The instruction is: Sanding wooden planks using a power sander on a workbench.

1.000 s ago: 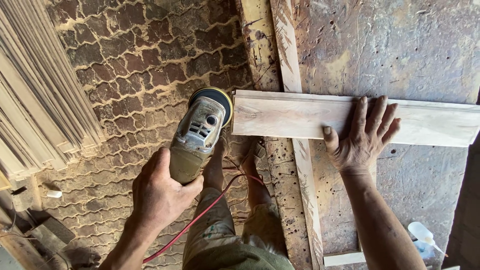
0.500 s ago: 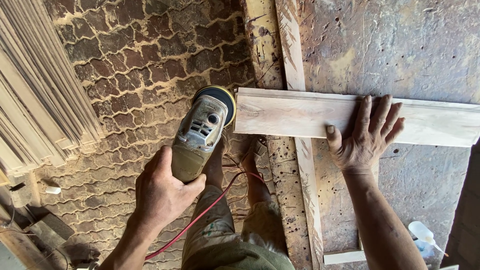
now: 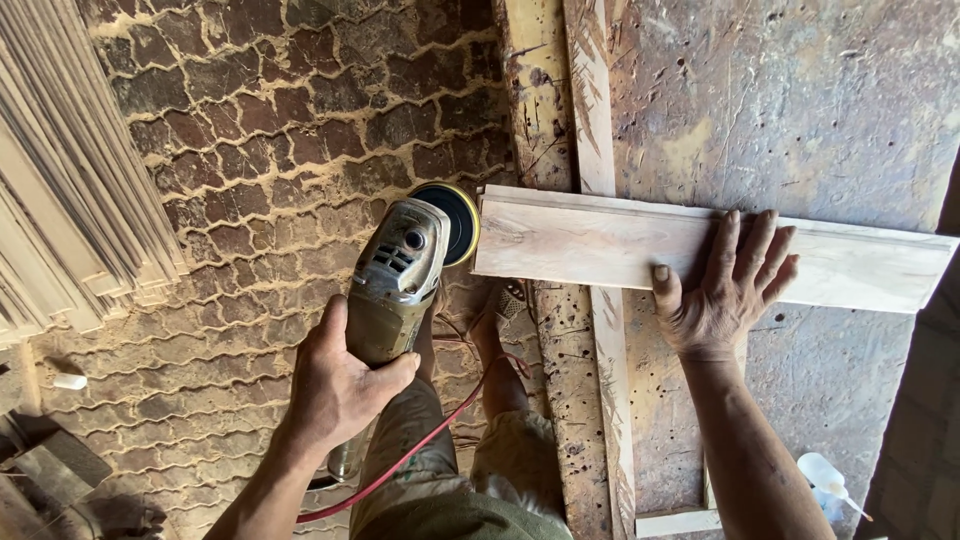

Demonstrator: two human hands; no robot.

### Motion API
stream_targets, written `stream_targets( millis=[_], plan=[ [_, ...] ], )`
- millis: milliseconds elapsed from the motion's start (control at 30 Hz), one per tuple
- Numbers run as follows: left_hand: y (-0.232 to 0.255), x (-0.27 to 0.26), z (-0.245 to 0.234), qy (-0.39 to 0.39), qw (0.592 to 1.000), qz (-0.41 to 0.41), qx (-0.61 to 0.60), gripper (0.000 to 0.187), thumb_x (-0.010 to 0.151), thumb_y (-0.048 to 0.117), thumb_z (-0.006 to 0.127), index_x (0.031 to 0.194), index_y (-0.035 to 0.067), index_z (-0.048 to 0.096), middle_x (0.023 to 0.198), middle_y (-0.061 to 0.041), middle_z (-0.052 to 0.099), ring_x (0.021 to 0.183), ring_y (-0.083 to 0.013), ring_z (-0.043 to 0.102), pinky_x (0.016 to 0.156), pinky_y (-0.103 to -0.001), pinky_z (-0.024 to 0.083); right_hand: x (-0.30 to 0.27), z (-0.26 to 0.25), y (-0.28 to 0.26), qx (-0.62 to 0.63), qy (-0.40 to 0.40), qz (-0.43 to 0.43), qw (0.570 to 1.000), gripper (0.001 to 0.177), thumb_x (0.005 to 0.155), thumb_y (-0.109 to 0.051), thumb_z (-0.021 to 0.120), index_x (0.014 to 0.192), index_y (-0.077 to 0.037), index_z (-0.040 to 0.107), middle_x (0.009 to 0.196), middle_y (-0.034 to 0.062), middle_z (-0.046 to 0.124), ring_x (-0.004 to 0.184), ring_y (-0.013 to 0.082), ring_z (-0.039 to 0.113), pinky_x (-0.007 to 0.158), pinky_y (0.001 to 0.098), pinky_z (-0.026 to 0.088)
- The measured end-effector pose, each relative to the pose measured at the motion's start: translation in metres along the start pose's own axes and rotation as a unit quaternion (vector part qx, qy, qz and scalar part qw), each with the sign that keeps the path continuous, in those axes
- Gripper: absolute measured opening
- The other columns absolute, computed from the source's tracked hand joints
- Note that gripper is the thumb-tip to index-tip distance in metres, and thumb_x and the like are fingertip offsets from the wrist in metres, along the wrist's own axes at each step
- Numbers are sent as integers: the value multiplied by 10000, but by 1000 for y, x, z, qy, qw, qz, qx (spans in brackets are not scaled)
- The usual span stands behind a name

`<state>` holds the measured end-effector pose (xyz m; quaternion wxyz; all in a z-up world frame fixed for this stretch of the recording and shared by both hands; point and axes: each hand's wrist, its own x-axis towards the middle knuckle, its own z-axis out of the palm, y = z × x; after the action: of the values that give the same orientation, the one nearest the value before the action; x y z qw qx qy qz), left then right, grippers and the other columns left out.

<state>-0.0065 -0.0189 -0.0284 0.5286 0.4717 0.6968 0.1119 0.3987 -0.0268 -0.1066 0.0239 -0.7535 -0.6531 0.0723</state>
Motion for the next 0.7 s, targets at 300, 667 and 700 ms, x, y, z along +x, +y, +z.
stream_targets(
  millis=[300, 667, 700],
  plan=[
    [-38, 10, 13, -65, 968, 29, -239, 556, 681, 108, 764, 1184, 70, 530, 851, -60, 636, 661, -189, 641, 521, -325, 592, 0, -4, -3, -3, -5, -6, 1000, 1068, 986, -784, 301, 1614, 79, 343, 1665, 358, 195, 1536, 513, 59, 1192, 694, -10],
    [-45, 19, 22, -74, 963, 27, -257, 603, 666, 154, 769, 1209, 74, 519, 864, -61, 636, 634, -187, 638, 501, -328, 592, -3, 1, 2, -11, -3, 4, 1000, 1048, 964, -816, 315, 1659, -33, 271, 1713, 253, 146, 1579, 432, 29, 1245, 641, -38],
    [-47, 20, 23, -68, 964, 37, -255, 593, 671, 156, 775, 1201, 83, 520, 866, -57, 637, 644, -184, 634, 507, -330, 593, -3, 1, 2, -10, -5, 4, 1000, 1050, 962, -822, 308, 1661, -40, 262, 1715, 250, 143, 1581, 426, 26, 1249, 634, -42]
  ],
)
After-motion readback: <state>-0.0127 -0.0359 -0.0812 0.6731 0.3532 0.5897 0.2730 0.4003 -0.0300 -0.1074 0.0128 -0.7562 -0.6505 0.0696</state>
